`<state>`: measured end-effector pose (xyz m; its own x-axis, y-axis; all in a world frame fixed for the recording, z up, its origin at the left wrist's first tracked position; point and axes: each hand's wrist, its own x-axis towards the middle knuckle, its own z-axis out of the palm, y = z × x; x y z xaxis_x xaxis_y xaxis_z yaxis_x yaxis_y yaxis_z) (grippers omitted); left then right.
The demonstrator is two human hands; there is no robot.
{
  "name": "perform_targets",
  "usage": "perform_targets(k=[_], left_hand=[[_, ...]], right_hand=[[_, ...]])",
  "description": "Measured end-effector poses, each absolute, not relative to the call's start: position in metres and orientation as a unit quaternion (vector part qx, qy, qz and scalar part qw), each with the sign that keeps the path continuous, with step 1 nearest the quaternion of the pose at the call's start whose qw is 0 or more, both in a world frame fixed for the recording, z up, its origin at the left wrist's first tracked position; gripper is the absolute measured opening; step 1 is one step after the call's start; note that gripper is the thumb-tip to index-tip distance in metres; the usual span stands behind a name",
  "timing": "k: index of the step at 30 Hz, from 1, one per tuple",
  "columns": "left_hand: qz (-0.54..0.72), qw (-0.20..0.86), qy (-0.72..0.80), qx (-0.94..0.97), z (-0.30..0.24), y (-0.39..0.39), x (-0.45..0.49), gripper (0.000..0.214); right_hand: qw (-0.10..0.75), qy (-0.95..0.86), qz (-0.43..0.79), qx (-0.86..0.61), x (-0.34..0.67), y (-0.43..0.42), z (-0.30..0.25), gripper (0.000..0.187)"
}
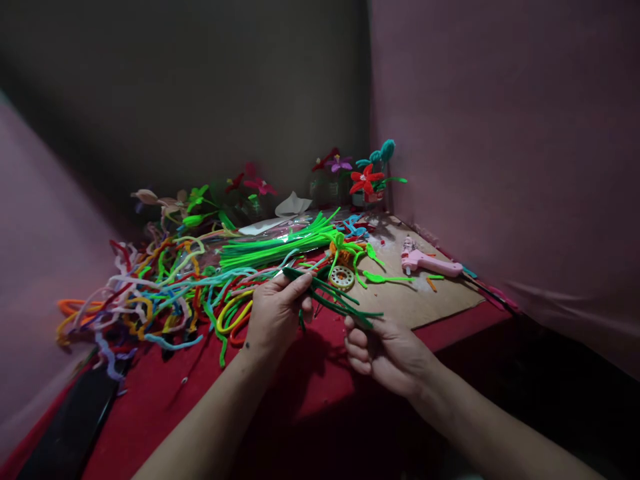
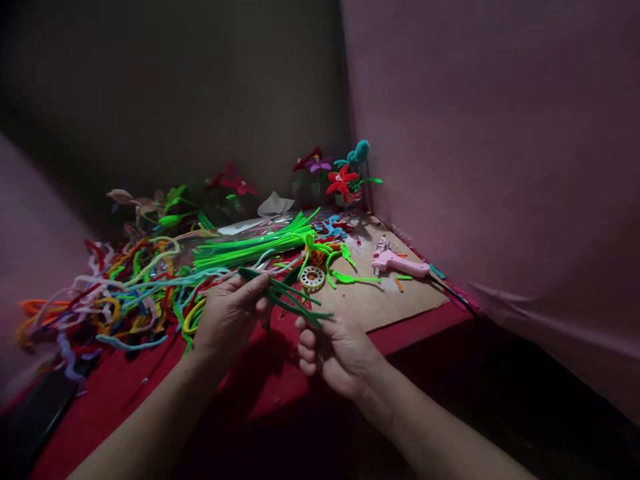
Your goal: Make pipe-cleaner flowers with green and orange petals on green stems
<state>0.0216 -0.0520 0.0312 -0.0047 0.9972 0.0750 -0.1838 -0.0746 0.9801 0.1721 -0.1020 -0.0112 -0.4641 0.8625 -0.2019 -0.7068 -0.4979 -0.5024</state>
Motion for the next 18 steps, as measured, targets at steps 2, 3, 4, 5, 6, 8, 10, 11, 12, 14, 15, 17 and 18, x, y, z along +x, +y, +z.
perform_targets(k=[2, 3, 4, 5, 6, 8, 10, 11, 12, 14, 15, 17, 18], left_hand=[[0.575, 0.534, 0.418, 0.458, 0.032, -0.051, 0.020, 0.015], [0.580, 0.536, 0.414, 0.452, 0.033, -0.051, 0.020, 0.015], [0.584, 0.538, 0.412, 0.447, 0.034, -0.052, 0.020, 0.015], [0.587, 0.539, 0.413, 0.442, 0.035, -0.052, 0.020, 0.015], [0.588, 0.537, 0.415, 0.440, 0.037, -0.052, 0.020, 0.015], [0.590, 0.528, 0.421, 0.443, 0.039, -0.053, 0.020, 0.014], [0.588, 0.523, 0.421, 0.451, 0.040, -0.053, 0.021, 0.015], [0.587, 0.523, 0.419, 0.454, 0.040, -0.053, 0.021, 0.015], [0.585, 0.525, 0.418, 0.456, 0.040, -0.053, 0.021, 0.015], [0.585, 0.528, 0.416, 0.454, 0.038, -0.051, 0.021, 0.015], [0.584, 0.531, 0.414, 0.453, 0.036, -0.050, 0.020, 0.015], [0.584, 0.538, 0.408, 0.451, 0.034, -0.047, 0.019, 0.016], [0.584, 0.544, 0.404, 0.447, 0.034, -0.045, 0.019, 0.017]], right_hand=[[0.442, -0.153, 0.860, -0.203, 0.173, -0.104, -0.011, 0.020], [0.437, -0.156, 0.863, -0.198, 0.173, -0.105, -0.010, 0.021], [0.442, -0.167, 0.859, -0.196, 0.172, -0.105, -0.010, 0.021], [0.453, -0.182, 0.850, -0.197, 0.172, -0.106, -0.010, 0.020], [0.469, -0.197, 0.837, -0.202, 0.171, -0.105, -0.011, 0.017], [0.508, -0.213, 0.805, -0.217, 0.168, -0.103, -0.011, 0.015], [0.544, -0.221, 0.775, -0.235, 0.165, -0.099, -0.010, 0.021], [0.559, -0.228, 0.759, -0.244, 0.164, -0.096, -0.009, 0.026], [0.572, -0.241, 0.742, -0.252, 0.163, -0.093, -0.008, 0.028], [0.595, -0.280, 0.704, -0.269, 0.162, -0.088, -0.004, 0.024], [0.606, -0.304, 0.682, -0.276, 0.161, -0.086, -0.001, 0.022], [0.619, -0.370, 0.625, -0.298, 0.161, -0.083, 0.005, 0.017], [0.625, -0.415, 0.581, -0.315, 0.161, -0.082, 0.009, 0.013]])
